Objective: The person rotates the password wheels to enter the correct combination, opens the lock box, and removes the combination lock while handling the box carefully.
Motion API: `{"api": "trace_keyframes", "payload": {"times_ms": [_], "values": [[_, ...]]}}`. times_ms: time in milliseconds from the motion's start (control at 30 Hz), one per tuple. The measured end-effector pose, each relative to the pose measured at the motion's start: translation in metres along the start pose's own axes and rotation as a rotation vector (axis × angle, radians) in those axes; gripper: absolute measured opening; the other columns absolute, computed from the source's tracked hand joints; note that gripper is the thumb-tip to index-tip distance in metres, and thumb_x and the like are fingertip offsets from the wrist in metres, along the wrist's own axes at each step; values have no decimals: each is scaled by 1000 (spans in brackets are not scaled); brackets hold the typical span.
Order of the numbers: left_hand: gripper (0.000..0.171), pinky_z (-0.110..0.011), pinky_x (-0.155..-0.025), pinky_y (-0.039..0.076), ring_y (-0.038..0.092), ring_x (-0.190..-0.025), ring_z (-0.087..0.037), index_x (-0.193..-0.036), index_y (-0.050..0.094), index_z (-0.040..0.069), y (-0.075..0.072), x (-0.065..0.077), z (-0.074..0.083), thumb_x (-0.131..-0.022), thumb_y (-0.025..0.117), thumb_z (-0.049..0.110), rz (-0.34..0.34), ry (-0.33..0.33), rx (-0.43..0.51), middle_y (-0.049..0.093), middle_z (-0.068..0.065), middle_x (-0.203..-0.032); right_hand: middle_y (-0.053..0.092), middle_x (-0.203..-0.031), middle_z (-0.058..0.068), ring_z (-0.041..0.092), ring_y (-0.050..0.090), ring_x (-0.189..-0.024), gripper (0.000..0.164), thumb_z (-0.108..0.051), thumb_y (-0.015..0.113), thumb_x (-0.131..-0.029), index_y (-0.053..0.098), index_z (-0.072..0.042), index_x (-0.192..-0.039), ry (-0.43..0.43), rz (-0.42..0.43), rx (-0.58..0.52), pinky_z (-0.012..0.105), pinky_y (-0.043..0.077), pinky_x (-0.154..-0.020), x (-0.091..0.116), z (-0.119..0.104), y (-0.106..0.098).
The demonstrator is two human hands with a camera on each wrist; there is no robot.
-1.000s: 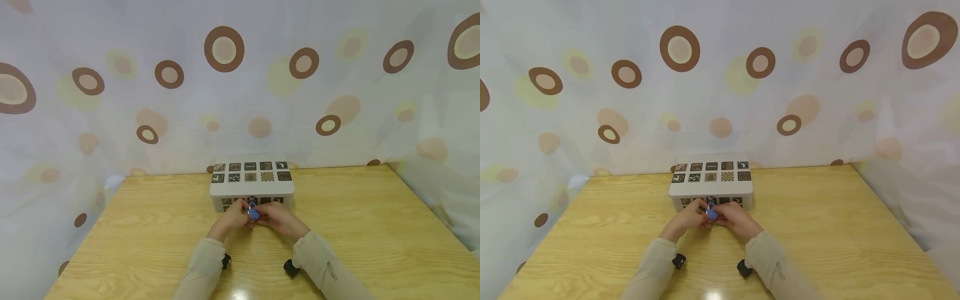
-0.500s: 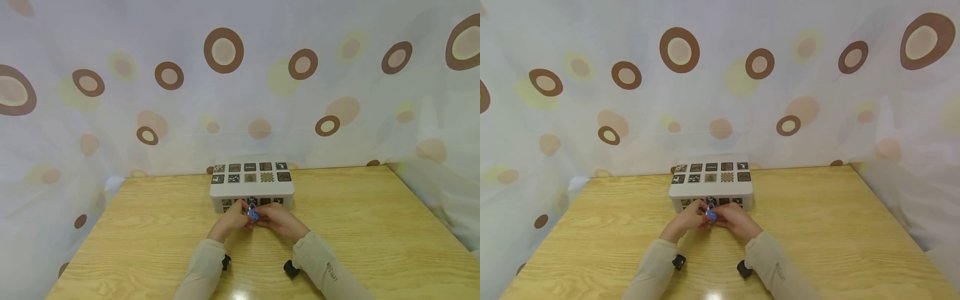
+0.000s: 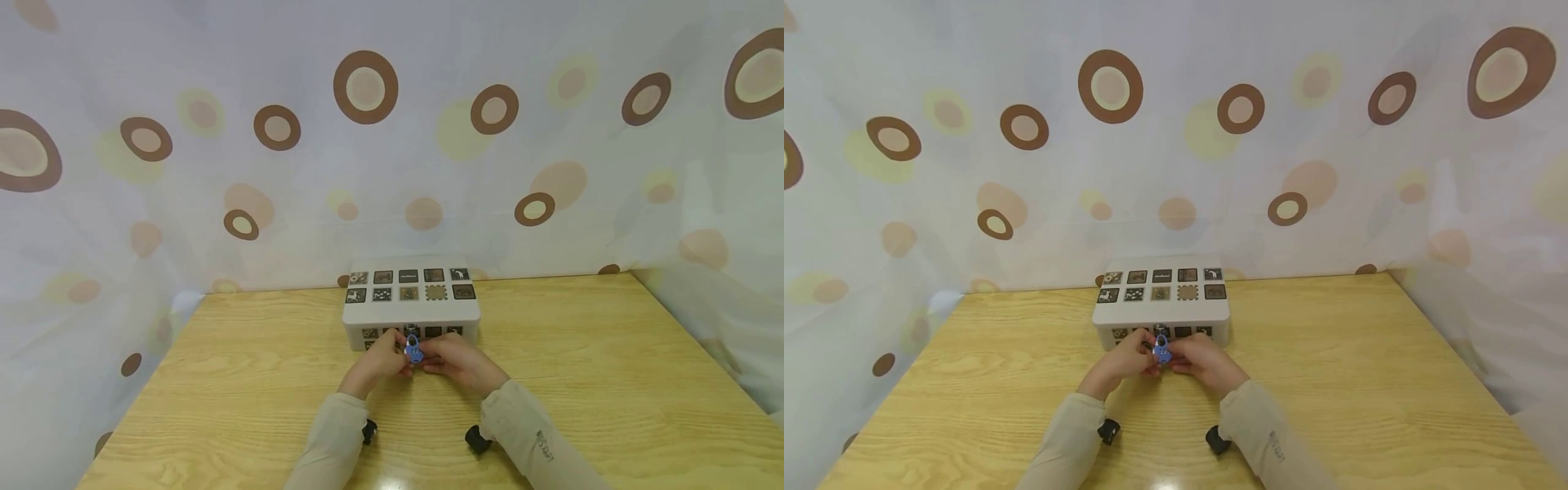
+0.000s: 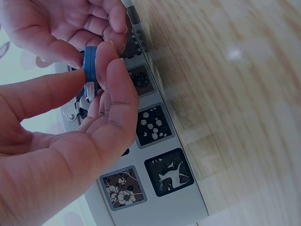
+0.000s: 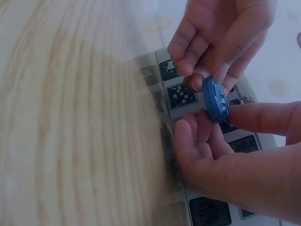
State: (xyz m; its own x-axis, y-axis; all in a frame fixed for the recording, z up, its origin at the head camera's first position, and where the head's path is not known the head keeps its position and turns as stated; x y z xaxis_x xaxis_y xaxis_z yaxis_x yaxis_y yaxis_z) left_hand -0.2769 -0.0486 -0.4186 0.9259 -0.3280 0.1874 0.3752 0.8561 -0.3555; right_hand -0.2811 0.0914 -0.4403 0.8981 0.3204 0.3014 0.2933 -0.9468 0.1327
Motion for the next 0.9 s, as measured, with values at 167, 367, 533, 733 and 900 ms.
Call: {"api": "trace_keyframes", "payload": {"times_ms": [167,367,533,733,900], "values": [[23,-37,-63,56,67,-66,-30,-109,43,-8,0,1,1,-88,50,-14,0,5,-2,64,-23,-75,61,-92,8,15,59,-82,29,0,47,-97,54,21,-116,-1,-6,44,27,52,-76,1,0,1],[22,-36,-63,56,67,-67,-32,-108,43,-7,0,1,1,-88,51,-13,8,-5,-12,63,-22,-74,61,-97,12,15,59,-80,31,0,47,-97,51,23,-119,-7,3,72,27,53,-74,0,0,1],[23,-37,-64,56,67,-70,-34,-109,43,-6,1,1,0,-88,51,-13,5,-10,-15,63,-22,-75,60,-107,18,14,59,-82,30,2,46,-97,51,23,-118,-24,-1,66,27,53,-76,-1,1,0],[24,-37,-64,56,67,-71,-34,-110,43,-7,0,1,0,-89,50,-14,1,-16,-12,63,-22,-76,59,-113,23,15,60,-83,29,4,47,-97,52,23,-117,-38,9,74,28,53,-79,0,0,1],[23,-37,-64,56,67,-71,-34,-109,43,-7,1,1,-1,-88,49,-15,-2,-11,-6,63,-23,-77,57,-118,28,14,60,-83,29,5,48,-96,52,24,-117,-38,29,84,29,54,-80,0,-1,3]]}}
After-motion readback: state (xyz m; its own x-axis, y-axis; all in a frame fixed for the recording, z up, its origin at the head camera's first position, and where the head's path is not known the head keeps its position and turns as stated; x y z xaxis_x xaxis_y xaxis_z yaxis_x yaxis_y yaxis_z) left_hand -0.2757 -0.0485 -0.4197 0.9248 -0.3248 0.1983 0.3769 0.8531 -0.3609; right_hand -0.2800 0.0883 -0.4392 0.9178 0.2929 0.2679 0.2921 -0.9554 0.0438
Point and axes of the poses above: each hand's wrist, its own x-axis away from the middle knuckle, its own y-axis out of the palm, z = x × y, the point moved 4 cm from there along -x, towards the middle knuckle
